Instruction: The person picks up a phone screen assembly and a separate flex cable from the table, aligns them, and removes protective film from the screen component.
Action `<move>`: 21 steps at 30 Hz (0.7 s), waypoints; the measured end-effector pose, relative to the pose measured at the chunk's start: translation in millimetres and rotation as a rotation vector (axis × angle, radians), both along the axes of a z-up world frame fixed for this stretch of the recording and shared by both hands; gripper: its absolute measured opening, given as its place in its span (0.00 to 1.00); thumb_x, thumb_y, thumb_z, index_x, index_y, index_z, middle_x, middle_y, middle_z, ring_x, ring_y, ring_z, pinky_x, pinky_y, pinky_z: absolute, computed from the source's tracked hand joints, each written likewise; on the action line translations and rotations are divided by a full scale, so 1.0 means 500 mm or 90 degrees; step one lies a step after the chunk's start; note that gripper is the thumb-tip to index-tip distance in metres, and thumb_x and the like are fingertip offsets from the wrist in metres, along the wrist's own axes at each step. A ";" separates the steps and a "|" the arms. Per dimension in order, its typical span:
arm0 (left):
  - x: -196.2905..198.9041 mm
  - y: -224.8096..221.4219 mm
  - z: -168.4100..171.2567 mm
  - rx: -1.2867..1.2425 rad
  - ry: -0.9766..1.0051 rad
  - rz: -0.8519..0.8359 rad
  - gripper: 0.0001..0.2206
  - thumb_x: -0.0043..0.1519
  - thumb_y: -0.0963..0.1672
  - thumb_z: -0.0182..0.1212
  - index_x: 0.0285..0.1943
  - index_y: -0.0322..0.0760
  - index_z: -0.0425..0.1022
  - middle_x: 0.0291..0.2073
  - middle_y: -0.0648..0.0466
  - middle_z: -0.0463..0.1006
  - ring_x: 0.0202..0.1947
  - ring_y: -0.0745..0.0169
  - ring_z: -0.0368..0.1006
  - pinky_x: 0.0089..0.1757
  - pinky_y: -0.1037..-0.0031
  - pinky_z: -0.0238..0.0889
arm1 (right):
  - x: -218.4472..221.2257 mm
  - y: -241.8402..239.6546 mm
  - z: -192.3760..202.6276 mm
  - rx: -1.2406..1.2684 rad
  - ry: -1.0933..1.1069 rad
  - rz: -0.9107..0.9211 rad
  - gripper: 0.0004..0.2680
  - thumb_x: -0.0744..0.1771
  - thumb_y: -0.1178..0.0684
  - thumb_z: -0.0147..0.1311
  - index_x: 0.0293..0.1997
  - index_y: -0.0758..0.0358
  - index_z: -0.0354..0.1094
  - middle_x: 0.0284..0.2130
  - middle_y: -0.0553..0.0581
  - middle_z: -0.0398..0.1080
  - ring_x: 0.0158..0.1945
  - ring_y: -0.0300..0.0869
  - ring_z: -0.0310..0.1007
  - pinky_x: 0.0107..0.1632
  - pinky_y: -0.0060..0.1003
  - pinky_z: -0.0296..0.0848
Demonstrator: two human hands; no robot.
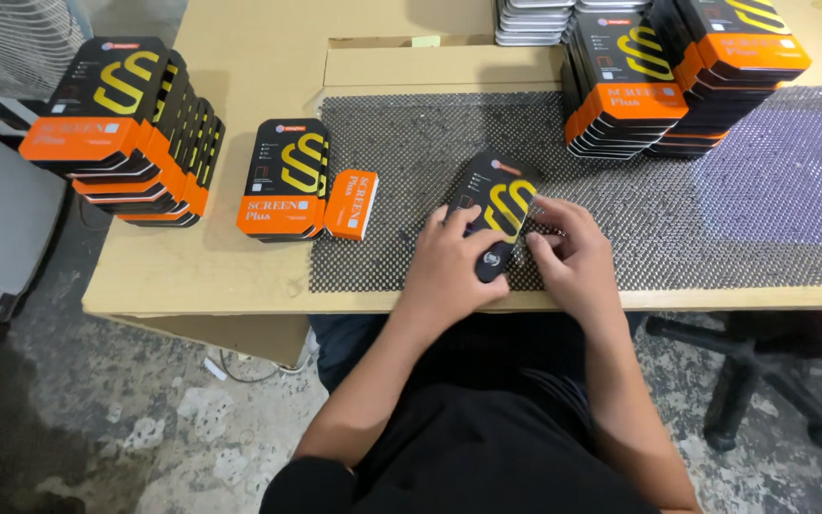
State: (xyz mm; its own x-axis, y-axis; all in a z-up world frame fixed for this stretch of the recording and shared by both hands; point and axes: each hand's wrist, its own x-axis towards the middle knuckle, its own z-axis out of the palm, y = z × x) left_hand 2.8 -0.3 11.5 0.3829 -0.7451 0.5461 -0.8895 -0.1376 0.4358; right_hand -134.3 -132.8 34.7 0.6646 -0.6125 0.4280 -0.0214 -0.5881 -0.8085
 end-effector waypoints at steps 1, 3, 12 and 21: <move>0.016 0.007 -0.005 0.001 -0.002 0.000 0.24 0.41 0.54 0.71 0.48 0.52 0.81 0.54 0.48 0.74 0.58 0.26 0.67 0.54 0.43 0.66 | 0.001 0.001 -0.002 0.001 -0.002 0.000 0.16 0.66 0.64 0.57 0.62 0.68 0.69 0.57 0.72 0.68 0.55 0.62 0.74 0.49 0.45 0.78; 0.048 0.026 -0.017 -0.048 0.087 -0.091 0.26 0.39 0.54 0.72 0.50 0.58 0.81 0.53 0.58 0.75 0.60 0.40 0.68 0.61 0.52 0.61 | 0.005 0.006 -0.005 0.108 -0.060 0.015 0.23 0.67 0.65 0.55 0.72 0.69 0.54 0.63 0.80 0.56 0.59 0.68 0.69 0.53 0.51 0.77; 0.038 0.087 0.073 0.008 0.112 -0.313 0.27 0.42 0.50 0.70 0.54 0.50 0.78 0.57 0.57 0.75 0.69 0.36 0.62 0.67 0.39 0.44 | -0.012 -0.057 -0.066 0.479 -0.199 0.109 0.16 0.71 0.59 0.46 0.69 0.62 0.58 0.52 0.62 0.71 0.19 0.47 0.76 0.17 0.35 0.78; 0.154 0.161 0.052 0.026 -0.067 0.199 0.20 0.64 0.48 0.59 0.64 0.40 0.71 0.62 0.42 0.65 0.71 0.22 0.45 0.63 0.24 0.36 | -0.020 -0.055 -0.043 0.519 -0.174 0.060 0.22 0.69 0.56 0.52 0.75 0.60 0.58 0.48 0.57 0.75 0.25 0.36 0.75 0.25 0.24 0.81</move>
